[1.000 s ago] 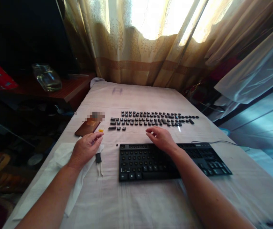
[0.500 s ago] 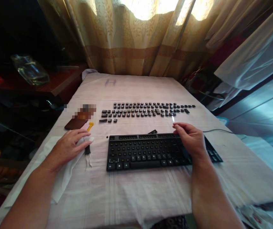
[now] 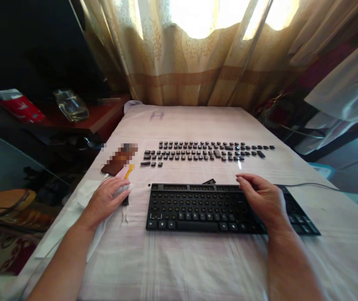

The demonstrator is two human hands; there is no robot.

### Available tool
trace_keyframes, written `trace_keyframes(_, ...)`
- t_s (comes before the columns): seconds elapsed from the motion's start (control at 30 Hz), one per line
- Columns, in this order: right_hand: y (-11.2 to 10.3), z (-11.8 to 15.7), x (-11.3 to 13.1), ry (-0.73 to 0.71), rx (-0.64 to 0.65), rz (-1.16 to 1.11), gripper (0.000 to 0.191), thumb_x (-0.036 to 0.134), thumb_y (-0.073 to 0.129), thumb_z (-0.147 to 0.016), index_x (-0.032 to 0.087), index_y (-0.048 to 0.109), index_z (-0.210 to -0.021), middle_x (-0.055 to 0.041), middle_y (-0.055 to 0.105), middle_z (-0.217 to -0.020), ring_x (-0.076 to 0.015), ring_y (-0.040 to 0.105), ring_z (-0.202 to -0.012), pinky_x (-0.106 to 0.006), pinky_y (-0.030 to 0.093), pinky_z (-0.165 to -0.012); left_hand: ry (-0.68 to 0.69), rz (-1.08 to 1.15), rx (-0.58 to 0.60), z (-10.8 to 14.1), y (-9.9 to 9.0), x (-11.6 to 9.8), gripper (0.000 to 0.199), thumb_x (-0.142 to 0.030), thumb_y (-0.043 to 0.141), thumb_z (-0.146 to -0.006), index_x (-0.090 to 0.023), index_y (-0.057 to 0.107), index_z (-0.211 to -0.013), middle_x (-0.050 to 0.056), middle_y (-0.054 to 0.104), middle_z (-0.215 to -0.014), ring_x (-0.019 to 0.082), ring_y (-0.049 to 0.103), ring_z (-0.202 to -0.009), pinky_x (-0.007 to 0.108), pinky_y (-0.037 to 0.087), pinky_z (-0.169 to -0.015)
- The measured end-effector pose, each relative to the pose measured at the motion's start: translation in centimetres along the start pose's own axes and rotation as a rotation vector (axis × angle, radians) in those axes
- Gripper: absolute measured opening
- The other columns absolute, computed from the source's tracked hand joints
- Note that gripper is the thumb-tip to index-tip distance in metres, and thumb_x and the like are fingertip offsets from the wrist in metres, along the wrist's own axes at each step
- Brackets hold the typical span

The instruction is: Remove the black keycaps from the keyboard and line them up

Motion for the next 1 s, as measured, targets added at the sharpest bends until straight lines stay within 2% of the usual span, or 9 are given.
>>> trace_keyframes(0.1,0.3,0.0,0.3,-0.037,0.011,-0.005,0.031,0.049,0.061,-0.08,0.023,0.076,-0.089,-0.0057,0.077,-0.082,-0.0247,0.071,-0.072,-0.038,0.054,-0.075,-0.067,-0.222,-0.092,0.8,-0.9,-0.6,0.042,-0.056,0.061,-0.08,-0.022,0.071,-0.103,0.013,0.068,-0.124,0.035,0.055,-0.122,0.051,0.04,-0.106)
trace_keyframes(0.2,0.4,0.1,1.1,-0.104,0.001,0.003,0.032,0.05,0.06,-0.081,0.023,0.076,-0.086,-0.0063,0.077,-0.082,-0.0249,0.071,-0.073,-0.038,0.055,-0.075,-0.121,-0.36,-0.086,1.2,-0.7,-1.4,0.036,-0.052,0.066,-0.077,-0.023,0.069,-0.096,0.012,0.065,-0.127,0.035,0.052,-0.125,0.05,0.039,-0.106)
trace_keyframes(0.33,0.5,0.3,1.9,-0.15,-0.003,0.027,0.032,0.049,0.058,-0.083,0.024,0.076,-0.086,-0.0064,0.077,-0.084,-0.0256,0.072,-0.075,-0.039,0.056,-0.076,-0.159,-0.384,-0.061,1.2,-0.3,-1.8,0.026,-0.045,0.064,-0.079,-0.024,0.067,-0.094,0.01,0.066,-0.125,0.032,0.054,-0.123,0.048,0.041,-0.103)
trace_keyframes(0.5,0.4,0.3,2.4,-0.163,-0.002,0.004,0.03,0.047,0.057,-0.083,0.023,0.076,-0.085,-0.0067,0.078,-0.084,-0.0254,0.072,-0.076,-0.039,0.057,-0.075,-0.095,-0.345,-0.094,1.3,-0.3,-2.7,0.02,-0.037,0.055,-0.084,-0.025,0.067,-0.093,0.01,0.07,-0.118,0.033,0.058,-0.117,0.053,0.037,-0.103)
trace_keyframes(0.63,0.1,0.2,2.8,-0.176,-0.017,-0.011,0.027,0.043,0.057,-0.084,0.023,0.075,-0.085,-0.0064,0.078,-0.085,-0.0242,0.072,-0.077,-0.037,0.057,-0.075,-0.048,-0.295,-0.16,1.4,-0.5,-3.7,0.021,-0.034,0.049,-0.086,-0.026,0.068,-0.087,0.01,0.074,-0.109,0.036,0.06,-0.115,0.061,0.03,-0.106)
trace_keyframes(0.77,-0.2,0.4,3.4,-0.198,-0.031,-0.049,0.025,0.039,0.057,-0.085,0.022,0.075,-0.084,-0.0064,0.077,-0.085,-0.0234,0.072,-0.078,-0.036,0.057,-0.075,-0.028,-0.235,-0.231,0.9,-1.3,-4.7,0.02,-0.035,0.047,-0.086,-0.026,0.064,-0.08,0.009,0.076,-0.104,0.036,0.063,-0.11,0.064,0.029,-0.107)
trace_keyframes(0.87,-0.3,0.5,3.9,-0.208,-0.042,-0.068,0.023,0.037,0.058,-0.086,0.022,0.075,-0.085,-0.0064,0.077,-0.085,-0.0227,0.072,-0.077,-0.035,0.057,-0.074,-0.08,-0.075,-0.262,0.6,-2.3,-4.9,0.02,-0.041,0.051,-0.084,-0.027,0.064,-0.08,0.006,0.076,-0.104,0.033,0.066,-0.105,0.057,0.039,-0.103)
trace_keyframes(1.0,-0.2,0.6,4.1,-0.203,-0.033,-0.096,0.022,0.036,0.058,-0.086,0.022,0.075,-0.087,-0.0063,0.077,-0.087,-0.0222,0.072,-0.078,-0.034,0.057,-0.075,-0.307,0.311,-0.205,0.3,-2.3,-4.2,0.031,-0.055,0.058,-0.079,-0.025,0.067,-0.084,0.006,0.076,-0.101,0.029,0.07,-0.095,0.043,0.056,-0.086)
Point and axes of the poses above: each hand's wrist, its own z-axis away from the middle knuckle, its own y-axis out of the palm, x = y × z, the point moved 9 cm from there along -z, towards the middle knuckle
